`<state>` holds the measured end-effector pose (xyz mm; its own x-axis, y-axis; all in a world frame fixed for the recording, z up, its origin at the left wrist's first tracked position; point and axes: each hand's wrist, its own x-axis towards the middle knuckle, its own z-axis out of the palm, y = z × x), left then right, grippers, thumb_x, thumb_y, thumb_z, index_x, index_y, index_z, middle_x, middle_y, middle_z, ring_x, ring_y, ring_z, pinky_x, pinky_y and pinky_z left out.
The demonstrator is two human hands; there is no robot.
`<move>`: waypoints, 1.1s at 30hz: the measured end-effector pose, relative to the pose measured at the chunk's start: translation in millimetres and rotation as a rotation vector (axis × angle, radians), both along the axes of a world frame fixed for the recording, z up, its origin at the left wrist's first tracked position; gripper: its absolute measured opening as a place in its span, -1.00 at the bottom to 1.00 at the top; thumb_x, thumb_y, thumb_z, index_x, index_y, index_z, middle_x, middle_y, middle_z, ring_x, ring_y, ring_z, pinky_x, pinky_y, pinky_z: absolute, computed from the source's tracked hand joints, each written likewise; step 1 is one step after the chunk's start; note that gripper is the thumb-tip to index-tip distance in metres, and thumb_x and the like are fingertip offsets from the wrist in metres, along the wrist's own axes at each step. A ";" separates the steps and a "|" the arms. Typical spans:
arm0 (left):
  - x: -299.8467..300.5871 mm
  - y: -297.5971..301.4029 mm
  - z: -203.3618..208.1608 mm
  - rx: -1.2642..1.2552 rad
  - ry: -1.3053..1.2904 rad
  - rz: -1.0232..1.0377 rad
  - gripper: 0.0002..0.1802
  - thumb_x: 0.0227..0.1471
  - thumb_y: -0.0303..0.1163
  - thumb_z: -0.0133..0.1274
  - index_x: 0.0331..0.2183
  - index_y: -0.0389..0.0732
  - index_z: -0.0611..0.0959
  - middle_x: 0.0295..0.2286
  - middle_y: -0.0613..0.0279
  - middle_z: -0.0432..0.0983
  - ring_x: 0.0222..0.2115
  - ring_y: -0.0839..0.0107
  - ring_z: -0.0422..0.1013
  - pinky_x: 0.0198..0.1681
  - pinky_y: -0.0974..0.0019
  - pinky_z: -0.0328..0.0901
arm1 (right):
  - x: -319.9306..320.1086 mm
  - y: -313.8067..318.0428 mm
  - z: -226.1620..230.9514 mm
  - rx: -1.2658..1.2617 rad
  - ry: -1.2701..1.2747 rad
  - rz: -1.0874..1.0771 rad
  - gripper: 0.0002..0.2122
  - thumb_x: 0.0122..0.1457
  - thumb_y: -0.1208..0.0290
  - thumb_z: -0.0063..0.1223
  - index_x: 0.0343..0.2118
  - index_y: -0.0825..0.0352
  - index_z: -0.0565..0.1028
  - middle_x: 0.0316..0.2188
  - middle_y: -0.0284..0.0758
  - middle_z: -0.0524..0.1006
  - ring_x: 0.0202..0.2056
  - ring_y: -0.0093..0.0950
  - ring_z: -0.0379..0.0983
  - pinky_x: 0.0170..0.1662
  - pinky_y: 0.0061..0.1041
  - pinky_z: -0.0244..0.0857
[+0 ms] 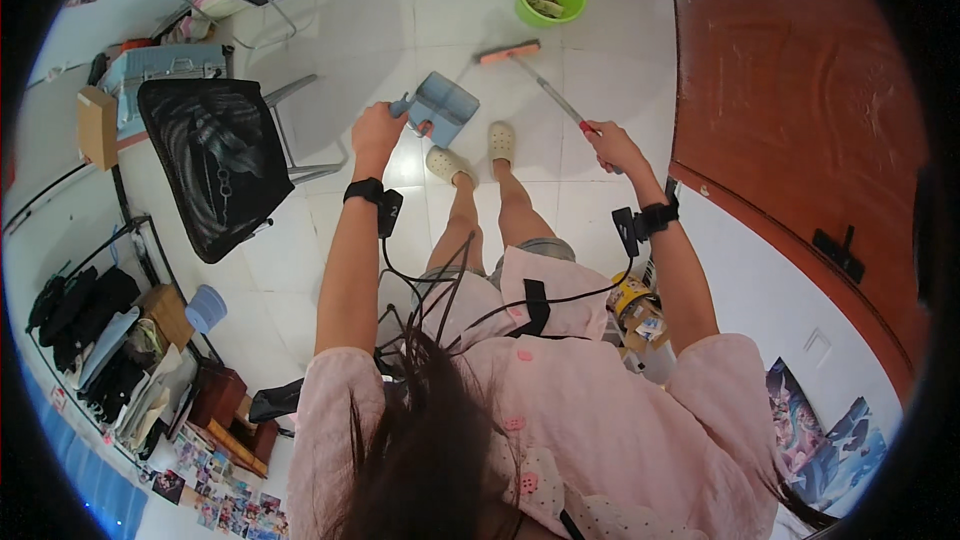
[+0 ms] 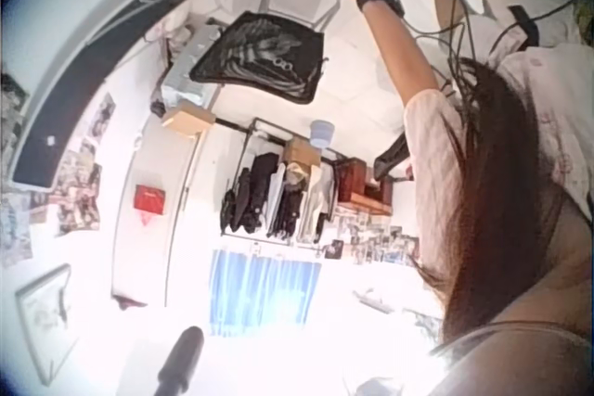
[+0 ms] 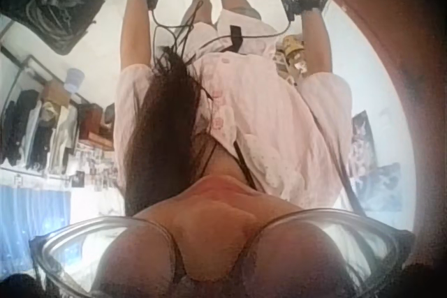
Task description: The person sweeps the tiled floor using a broom and a dustpan, gathering small debris and sweeping it into the pan.
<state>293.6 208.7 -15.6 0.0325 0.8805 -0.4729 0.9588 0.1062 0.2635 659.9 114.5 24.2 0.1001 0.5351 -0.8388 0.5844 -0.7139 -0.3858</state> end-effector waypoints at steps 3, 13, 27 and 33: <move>0.0 -2.2 6.0 -0.045 0.025 -0.014 -0.61 -0.18 -0.08 0.03 -0.40 -0.22 0.58 -0.52 -0.02 0.48 -0.45 0.06 0.41 -0.39 0.13 0.30 | -13.4 8.1 -33.1 0.088 -0.044 -0.009 -0.74 0.05 0.40 -0.22 -0.24 0.38 0.42 -0.80 -0.27 0.35 -0.81 -0.45 0.31 -0.71 -0.46 0.23; -6.3 -11.4 -8.3 -0.040 -0.016 -0.008 -0.62 -0.17 -0.09 0.02 -0.41 -0.21 0.59 -0.53 -0.04 0.47 -0.45 0.04 0.41 -0.40 0.11 0.29 | -13.9 -11.8 -26.0 -0.105 0.068 0.160 -0.75 0.03 0.40 -0.19 -0.28 0.41 0.44 -0.80 -0.25 0.38 -0.82 -0.46 0.29 -0.70 -0.48 0.21; -11.5 -9.6 11.8 0.044 -0.072 -0.053 -0.58 -0.19 -0.09 0.05 -0.40 -0.28 0.57 -0.51 -0.09 0.47 -0.44 0.02 0.41 -0.38 0.13 0.29 | -34.4 -16.2 -68.9 0.301 -0.242 0.097 -0.76 0.07 0.38 -0.25 -0.36 0.44 0.41 -0.52 -0.03 0.47 -0.55 -0.20 0.45 -0.45 -0.30 0.31; -1.0 1.9 44.4 -0.038 0.056 -0.084 -0.62 -0.19 -0.13 0.05 -0.36 -0.23 0.57 -0.48 -0.04 0.48 -0.40 0.06 0.41 -0.36 0.13 0.30 | -30.1 -2.9 -56.5 0.082 -0.132 -0.028 -0.74 0.08 0.36 -0.27 -0.33 0.46 0.40 -0.54 -0.04 0.48 -0.58 -0.25 0.45 -0.49 -0.34 0.32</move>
